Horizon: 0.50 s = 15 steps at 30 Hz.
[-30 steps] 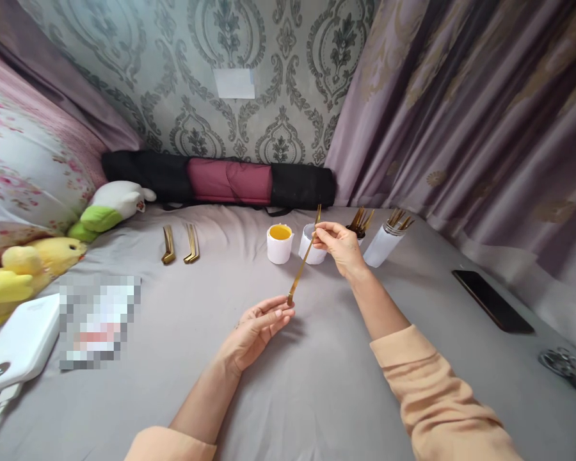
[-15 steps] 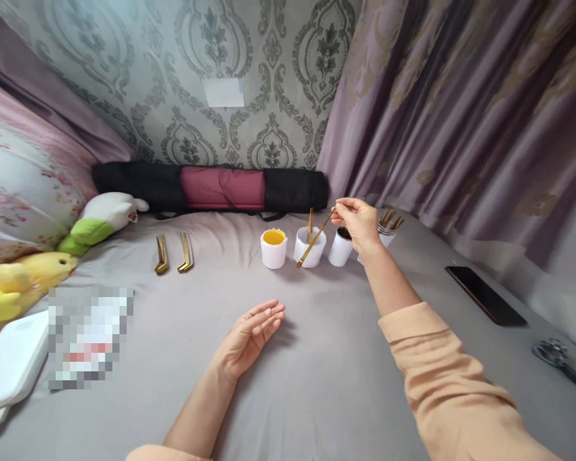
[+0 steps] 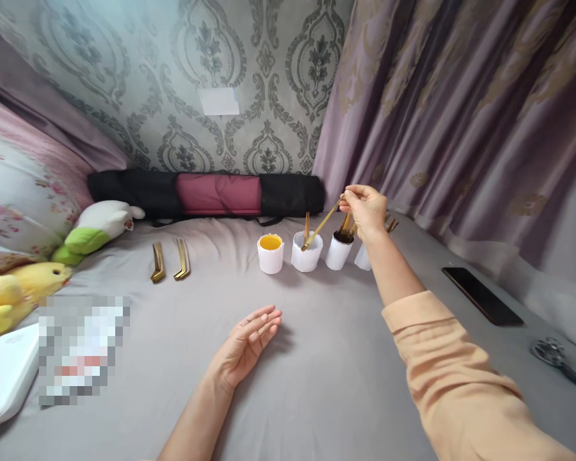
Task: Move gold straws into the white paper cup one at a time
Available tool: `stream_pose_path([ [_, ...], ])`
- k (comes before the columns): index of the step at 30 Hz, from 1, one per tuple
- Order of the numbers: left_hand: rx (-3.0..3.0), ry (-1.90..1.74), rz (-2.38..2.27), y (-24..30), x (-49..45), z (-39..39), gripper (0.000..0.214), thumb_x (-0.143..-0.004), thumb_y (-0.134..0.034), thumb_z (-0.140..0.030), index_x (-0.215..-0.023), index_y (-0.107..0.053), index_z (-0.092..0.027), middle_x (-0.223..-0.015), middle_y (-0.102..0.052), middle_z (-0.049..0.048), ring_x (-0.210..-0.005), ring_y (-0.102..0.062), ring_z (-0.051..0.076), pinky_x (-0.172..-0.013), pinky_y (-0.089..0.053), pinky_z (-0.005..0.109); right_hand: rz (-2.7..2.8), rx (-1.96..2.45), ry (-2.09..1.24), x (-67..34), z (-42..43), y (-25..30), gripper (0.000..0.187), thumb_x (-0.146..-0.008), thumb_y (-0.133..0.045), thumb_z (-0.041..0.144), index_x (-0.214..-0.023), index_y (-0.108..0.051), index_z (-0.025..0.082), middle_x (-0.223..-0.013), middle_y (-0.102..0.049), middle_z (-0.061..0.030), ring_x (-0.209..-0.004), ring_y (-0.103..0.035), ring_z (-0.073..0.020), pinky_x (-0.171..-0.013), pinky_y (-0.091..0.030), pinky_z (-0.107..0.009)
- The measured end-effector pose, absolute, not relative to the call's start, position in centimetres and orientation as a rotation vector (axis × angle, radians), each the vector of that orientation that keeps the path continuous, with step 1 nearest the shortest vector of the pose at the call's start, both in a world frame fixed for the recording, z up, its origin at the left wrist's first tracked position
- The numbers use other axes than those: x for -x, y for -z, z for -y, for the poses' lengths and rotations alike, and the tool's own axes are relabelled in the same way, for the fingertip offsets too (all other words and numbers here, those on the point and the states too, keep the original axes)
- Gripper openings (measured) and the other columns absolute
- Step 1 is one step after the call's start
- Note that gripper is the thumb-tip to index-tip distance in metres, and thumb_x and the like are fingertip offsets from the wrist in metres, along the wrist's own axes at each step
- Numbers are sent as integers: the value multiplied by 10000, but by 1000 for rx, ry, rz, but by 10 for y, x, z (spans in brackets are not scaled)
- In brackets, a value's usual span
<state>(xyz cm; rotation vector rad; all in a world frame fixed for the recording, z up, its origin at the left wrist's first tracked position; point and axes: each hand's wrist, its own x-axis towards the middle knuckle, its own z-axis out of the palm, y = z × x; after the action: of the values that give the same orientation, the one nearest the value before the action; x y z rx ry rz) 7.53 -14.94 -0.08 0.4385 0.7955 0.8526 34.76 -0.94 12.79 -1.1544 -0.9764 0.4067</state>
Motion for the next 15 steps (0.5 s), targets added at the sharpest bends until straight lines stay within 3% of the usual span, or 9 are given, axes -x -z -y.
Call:
stream_pose_path([
  [15, -415, -862, -830, 0, -75, 149, 387, -713, -637, -133, -1084, -548, -67, -1165, -558, 168, -980, -578, 182, -882, -464, 253, 1104, 1131, -209, -349, -14, -114, 129, -722, -529, 236, -814, -578, 158, -690, -609, 2, -577, -589, -88, -525, -519, -222],
])
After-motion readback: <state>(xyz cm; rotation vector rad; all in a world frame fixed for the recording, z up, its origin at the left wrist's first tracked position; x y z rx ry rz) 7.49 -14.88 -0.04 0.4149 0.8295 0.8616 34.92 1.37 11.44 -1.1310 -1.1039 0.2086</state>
